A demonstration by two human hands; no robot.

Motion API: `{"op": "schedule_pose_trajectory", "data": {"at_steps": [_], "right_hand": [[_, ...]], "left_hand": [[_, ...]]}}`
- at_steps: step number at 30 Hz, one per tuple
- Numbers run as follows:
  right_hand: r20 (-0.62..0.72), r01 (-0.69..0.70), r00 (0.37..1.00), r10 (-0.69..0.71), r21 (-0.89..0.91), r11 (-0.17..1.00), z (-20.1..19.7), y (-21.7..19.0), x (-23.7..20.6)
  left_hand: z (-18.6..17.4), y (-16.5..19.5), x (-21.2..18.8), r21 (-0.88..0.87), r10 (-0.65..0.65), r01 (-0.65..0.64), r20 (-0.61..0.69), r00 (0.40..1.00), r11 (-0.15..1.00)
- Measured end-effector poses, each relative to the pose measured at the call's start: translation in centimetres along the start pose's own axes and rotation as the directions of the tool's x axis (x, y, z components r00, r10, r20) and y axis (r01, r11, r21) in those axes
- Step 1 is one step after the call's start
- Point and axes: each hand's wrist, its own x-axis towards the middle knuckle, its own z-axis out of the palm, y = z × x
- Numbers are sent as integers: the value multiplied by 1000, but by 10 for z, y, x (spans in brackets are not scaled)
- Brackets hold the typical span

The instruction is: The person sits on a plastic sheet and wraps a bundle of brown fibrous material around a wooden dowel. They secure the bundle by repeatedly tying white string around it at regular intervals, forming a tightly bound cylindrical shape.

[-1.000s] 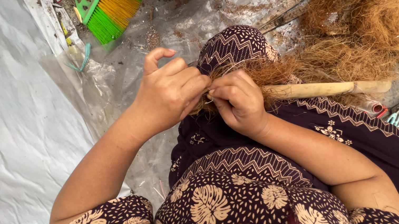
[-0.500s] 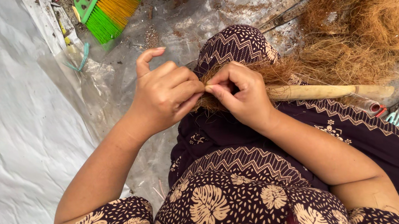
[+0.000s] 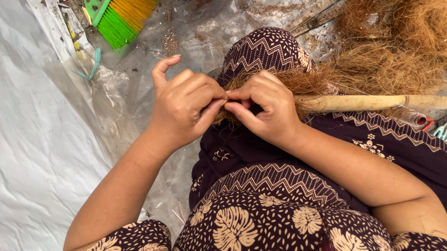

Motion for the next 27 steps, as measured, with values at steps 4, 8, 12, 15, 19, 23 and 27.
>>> {"op": "schedule_pose_trajectory", "data": {"at_steps": [4, 8, 12, 15, 19, 23, 27], "right_hand": [[32, -95, 995, 93, 34, 995, -1, 0, 3], [87, -191, 979, 184, 74, 979, -4, -1, 5], [181, -261, 955, 236, 125, 957, -7, 1, 10], [230, -280, 942, 244, 142, 949, -9, 3, 13], [254, -325, 925, 283, 141, 935, -9, 4, 12], [260, -351, 916, 307, 146, 925, -8, 4, 11], [250, -357, 917, 312, 163, 920, -5, 4, 12]], "left_hand": [[-2, -1, -1, -18, -6, 6, 14, 1000, 1000], [-1, -1, -2, -50, -36, 36, -7, 999, 998], [1, -3, -3, -77, -68, 65, -36, 997, 995], [2, -3, -3, -27, -21, 20, -39, 999, 999], [2, -2, -3, 43, 4, -3, -22, 1000, 999], [1, 0, -3, 37, 12, -11, -13, 1000, 999], [-1, 3, -6, 16, -5, 6, -31, 999, 1000]]}}
